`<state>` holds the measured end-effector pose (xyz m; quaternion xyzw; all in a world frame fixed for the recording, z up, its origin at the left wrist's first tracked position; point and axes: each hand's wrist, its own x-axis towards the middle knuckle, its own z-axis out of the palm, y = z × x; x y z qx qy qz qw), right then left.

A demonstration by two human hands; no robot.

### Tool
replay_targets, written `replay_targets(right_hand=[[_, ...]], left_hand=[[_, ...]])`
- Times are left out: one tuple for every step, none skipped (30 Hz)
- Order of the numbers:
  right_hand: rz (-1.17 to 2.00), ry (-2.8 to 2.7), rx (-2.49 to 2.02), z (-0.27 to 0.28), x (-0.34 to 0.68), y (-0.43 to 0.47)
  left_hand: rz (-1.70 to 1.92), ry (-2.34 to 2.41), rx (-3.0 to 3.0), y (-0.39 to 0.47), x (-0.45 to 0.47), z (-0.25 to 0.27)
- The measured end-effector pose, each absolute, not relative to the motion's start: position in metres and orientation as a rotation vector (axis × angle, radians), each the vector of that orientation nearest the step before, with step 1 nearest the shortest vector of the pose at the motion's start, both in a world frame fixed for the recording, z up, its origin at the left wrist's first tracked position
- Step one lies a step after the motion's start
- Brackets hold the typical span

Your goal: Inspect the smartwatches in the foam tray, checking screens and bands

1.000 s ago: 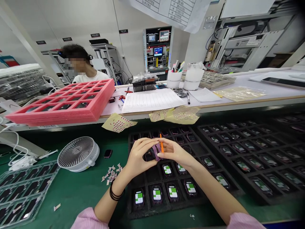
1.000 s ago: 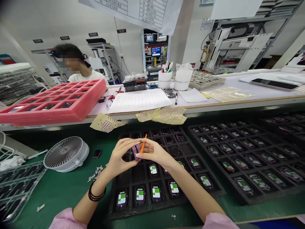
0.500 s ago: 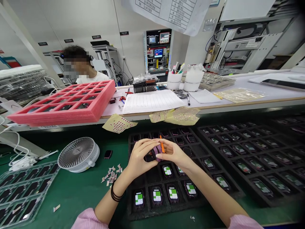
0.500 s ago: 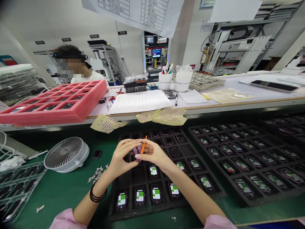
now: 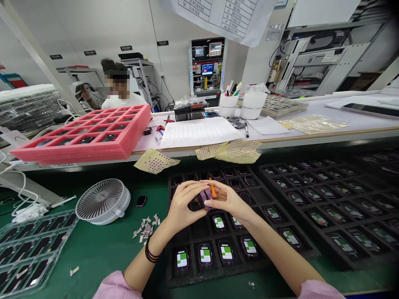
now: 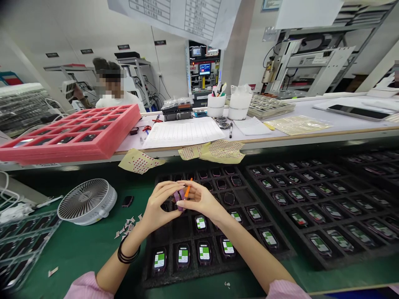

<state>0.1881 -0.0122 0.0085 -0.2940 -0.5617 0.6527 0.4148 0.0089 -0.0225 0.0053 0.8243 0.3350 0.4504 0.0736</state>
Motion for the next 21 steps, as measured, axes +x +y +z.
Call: replay_targets(right_hand=[[1.622, -1.411, -0.746, 0.0086, 0.1885, -0.0121], [1.597, -1.408, -0.754, 0.0086, 0.1891, -0.0119], [1.563, -1.403, -0.760, 0.0085, 0.1898, -0.0117], [1.521, -1.400, -0.758, 0.0082, 0.1905, -0.0113], [1.478, -1.402, -0.747, 0.0077, 0.1913, -0.0108], [1.439, -1.413, -0.732, 0.0073, 0.1921, -0.0104], [1.410, -1.434, -0.714, 0.0069, 0.1929, -0.0100], [1.389, -1.460, -0.696, 0.0066, 0.1936, -0.0099], [1.373, -1.488, -0.679, 0.0067, 0.1941, -0.0100], [1.360, -1.516, -0.664, 0.0071, 0.1945, -0.0104], [1.341, -1.539, -0.651, 0.0079, 0.1946, -0.0112], [1.310, -1.560, -0.638, 0.0089, 0.1945, -0.0123], [1.264, -1.585, -0.630, 0.0102, 0.1942, -0.0136], [1.199, -1.617, -0.630, 0.0113, 0.1937, -0.0151], [1.108, -1.655, -0.637, 0.0122, 0.1931, -0.0165], [0.991, -1.694, -0.647, 0.0125, 0.1924, -0.0177], [0.858, -1.731, -0.653, 0.0122, 0.1917, -0.0186], [0.724, -1.765, -0.654, 0.0113, 0.1911, -0.0192], [0.601, -1.796, -0.648, 0.0099, 0.1907, -0.0194], [0.494, -1.819, -0.633, 0.0082, 0.1904, -0.0193], [0.407, -1.838, -0.615, 0.0064, 0.1903, -0.0190]], left_hand=[[1.364, 1.003, 2.444, -0.0223, 0.0089, 0.0059], [1.373, 1.008, 2.403, -0.0221, 0.0089, 0.0064], [1.381, 1.022, 2.345, -0.0218, 0.0090, 0.0067], [1.382, 1.042, 2.267, -0.0215, 0.0091, 0.0069], [1.376, 1.057, 2.168, -0.0211, 0.0093, 0.0067], [1.362, 1.057, 2.048, -0.0207, 0.0094, 0.0062], [1.343, 1.038, 1.917, -0.0201, 0.0096, 0.0055], [1.321, 1.006, 1.781, -0.0196, 0.0098, 0.0046], [1.302, 0.967, 1.651, -0.0191, 0.0101, 0.0037], [1.286, 0.933, 1.532, -0.0187, 0.0104, 0.0029], [1.277, 0.907, 1.429, -0.0184, 0.0108, 0.0024], [1.269, 0.891, 1.345, -0.0184, 0.0113, 0.0023], [1.259, 0.878, 1.277, -0.0186, 0.0118, 0.0024], [1.247, 0.866, 1.225, -0.0190, 0.0124, 0.0027], [1.234, 0.850, 1.188, -0.0196, 0.0130, 0.0030], [1.216, 0.830, 1.164, -0.0203, 0.0136, 0.0033], [1.195, 0.806, 1.148, -0.0211, 0.0141, 0.0035], [1.175, 0.780, 1.135, -0.0219, 0.0146, 0.0035], [1.158, 0.756, 1.122, -0.0226, 0.0151, 0.0034], [1.144, 0.735, 1.109, -0.0231, 0.0155, 0.0032], [1.132, 0.719, 1.096, -0.0236, 0.0159, 0.0031]])
